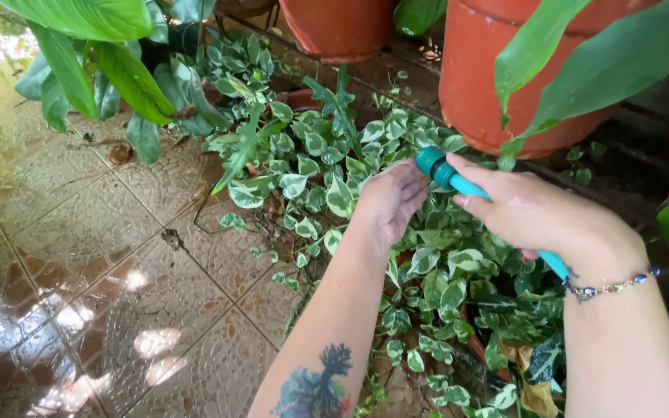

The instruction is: Watering a variety of potted plants in a garden using a hose with a spray nozzle.

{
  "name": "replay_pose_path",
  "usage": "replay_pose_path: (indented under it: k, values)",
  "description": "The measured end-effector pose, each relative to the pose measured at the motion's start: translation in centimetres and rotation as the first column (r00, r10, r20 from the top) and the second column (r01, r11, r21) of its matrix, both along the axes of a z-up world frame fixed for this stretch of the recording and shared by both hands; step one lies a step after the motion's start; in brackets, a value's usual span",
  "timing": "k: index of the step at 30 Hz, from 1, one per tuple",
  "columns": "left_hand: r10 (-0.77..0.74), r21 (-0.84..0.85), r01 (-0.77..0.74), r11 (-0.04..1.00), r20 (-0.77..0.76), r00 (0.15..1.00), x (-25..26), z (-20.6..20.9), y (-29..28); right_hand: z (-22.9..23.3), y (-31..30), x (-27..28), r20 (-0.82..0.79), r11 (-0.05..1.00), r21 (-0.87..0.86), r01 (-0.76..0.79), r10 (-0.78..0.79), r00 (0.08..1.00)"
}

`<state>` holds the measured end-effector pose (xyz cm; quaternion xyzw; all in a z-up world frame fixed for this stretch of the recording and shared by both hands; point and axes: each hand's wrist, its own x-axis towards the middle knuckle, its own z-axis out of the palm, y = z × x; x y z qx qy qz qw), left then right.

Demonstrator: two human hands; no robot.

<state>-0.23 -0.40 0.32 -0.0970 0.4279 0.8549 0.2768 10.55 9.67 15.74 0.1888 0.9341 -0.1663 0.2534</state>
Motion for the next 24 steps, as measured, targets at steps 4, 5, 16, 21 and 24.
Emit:
replay_pose_path:
  k: [4, 5, 16, 21, 24]
  values:
    - [-0.009, 0.004, 0.009, 1.000, 0.004, 1.000, 0.6, 0.5, -0.1, 0.1, -0.1, 0.3, 0.017, 0.999, 0.029, 0.031, -0.031, 0.999]
    - [-0.009, -0.019, 0.009, 1.000, 0.024, 1.000, 0.8, 1.1, 0.0, 0.2, 0.0, 0.2, 0.015, 0.999, 0.044, 0.017, -0.017, 1.000]
    - [0.017, 0.019, -0.018, 1.000, 0.033, 0.999, -0.7, -1.1, 1.8, -0.1, 1.0, -0.2, -0.019, 0.999, -0.017, 0.036, -0.036, 0.999]
    - [0.028, 0.028, -0.029, 0.999, 0.033, 0.999, -1.3, -2.0, 2.2, 0.5, 1.3, -0.3, -0.001, 0.998, -0.044, 0.047, -0.047, 0.999]
    - [0.016, -0.002, -0.016, 1.000, 0.017, 1.000, -0.8, -0.9, 1.8, 0.5, 1.4, -0.4, 0.024, 0.995, -0.036, 0.089, -0.088, 0.996]
